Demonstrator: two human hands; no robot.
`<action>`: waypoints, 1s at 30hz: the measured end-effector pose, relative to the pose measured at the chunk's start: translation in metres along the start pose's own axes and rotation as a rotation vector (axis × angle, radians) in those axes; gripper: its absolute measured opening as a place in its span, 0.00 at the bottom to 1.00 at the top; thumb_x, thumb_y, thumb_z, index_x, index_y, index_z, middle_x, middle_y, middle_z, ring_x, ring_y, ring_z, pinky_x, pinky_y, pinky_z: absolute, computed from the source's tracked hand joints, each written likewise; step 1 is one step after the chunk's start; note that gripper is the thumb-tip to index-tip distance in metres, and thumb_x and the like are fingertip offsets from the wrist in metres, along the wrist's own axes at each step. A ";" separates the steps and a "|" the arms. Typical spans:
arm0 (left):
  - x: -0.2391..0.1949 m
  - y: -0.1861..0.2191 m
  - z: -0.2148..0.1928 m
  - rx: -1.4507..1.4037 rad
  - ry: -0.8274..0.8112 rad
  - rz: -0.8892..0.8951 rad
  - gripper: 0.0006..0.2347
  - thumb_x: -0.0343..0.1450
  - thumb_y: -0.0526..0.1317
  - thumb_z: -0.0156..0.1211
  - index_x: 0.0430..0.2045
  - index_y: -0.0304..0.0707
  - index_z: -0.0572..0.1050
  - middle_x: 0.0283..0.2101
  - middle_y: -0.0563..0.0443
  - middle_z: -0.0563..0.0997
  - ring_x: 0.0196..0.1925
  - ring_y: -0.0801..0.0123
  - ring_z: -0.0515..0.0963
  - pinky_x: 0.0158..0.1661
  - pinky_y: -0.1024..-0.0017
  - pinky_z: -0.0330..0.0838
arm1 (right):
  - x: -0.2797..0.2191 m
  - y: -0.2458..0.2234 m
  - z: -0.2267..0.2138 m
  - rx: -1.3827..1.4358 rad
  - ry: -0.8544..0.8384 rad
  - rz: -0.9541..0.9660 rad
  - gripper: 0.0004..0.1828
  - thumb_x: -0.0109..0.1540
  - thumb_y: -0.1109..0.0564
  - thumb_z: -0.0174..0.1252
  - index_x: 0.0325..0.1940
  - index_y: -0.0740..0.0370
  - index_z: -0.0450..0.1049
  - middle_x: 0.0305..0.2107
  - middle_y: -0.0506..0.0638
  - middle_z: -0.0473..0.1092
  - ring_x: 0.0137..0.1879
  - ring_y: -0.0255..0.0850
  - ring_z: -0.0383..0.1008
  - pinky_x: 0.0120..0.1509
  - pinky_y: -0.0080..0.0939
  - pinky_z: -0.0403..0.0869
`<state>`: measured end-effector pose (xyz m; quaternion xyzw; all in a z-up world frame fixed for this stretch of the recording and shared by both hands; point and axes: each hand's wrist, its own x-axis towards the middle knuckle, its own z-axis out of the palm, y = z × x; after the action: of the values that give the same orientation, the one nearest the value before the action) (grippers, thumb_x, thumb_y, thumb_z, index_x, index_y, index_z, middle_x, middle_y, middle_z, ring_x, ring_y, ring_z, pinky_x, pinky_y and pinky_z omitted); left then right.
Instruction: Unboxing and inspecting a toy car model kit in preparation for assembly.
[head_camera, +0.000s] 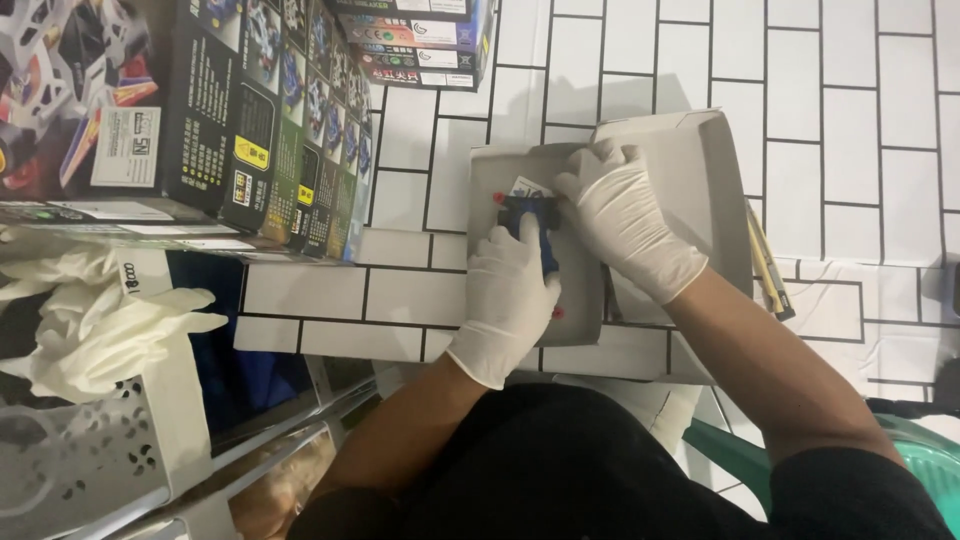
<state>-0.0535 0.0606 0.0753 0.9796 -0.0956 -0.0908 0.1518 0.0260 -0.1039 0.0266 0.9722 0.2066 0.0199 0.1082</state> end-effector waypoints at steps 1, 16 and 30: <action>-0.001 0.000 0.000 -0.019 -0.017 0.003 0.31 0.66 0.48 0.65 0.61 0.32 0.64 0.36 0.40 0.74 0.38 0.53 0.80 0.36 0.61 0.73 | -0.002 0.000 -0.004 0.020 0.015 0.009 0.05 0.62 0.44 0.62 0.40 0.40 0.79 0.45 0.41 0.72 0.65 0.46 0.67 0.64 0.55 0.64; -0.008 -0.003 0.005 0.002 0.040 0.041 0.31 0.64 0.46 0.67 0.60 0.31 0.64 0.35 0.40 0.74 0.38 0.55 0.79 0.36 0.62 0.74 | 0.009 0.002 -0.045 -0.209 -0.249 -0.224 0.09 0.65 0.46 0.56 0.47 0.42 0.79 0.47 0.41 0.77 0.72 0.38 0.64 0.80 0.63 0.45; -0.013 -0.003 0.005 0.065 0.122 0.065 0.28 0.62 0.46 0.67 0.56 0.32 0.70 0.34 0.42 0.74 0.37 0.57 0.79 0.34 0.63 0.74 | 0.028 -0.013 -0.049 0.160 0.118 -0.340 0.09 0.63 0.54 0.63 0.47 0.52 0.80 0.41 0.48 0.78 0.56 0.43 0.77 0.68 0.52 0.69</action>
<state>-0.0670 0.0650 0.0714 0.9841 -0.1210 -0.0227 0.1284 0.0422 -0.0708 0.0713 0.9260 0.3747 0.0416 0.0199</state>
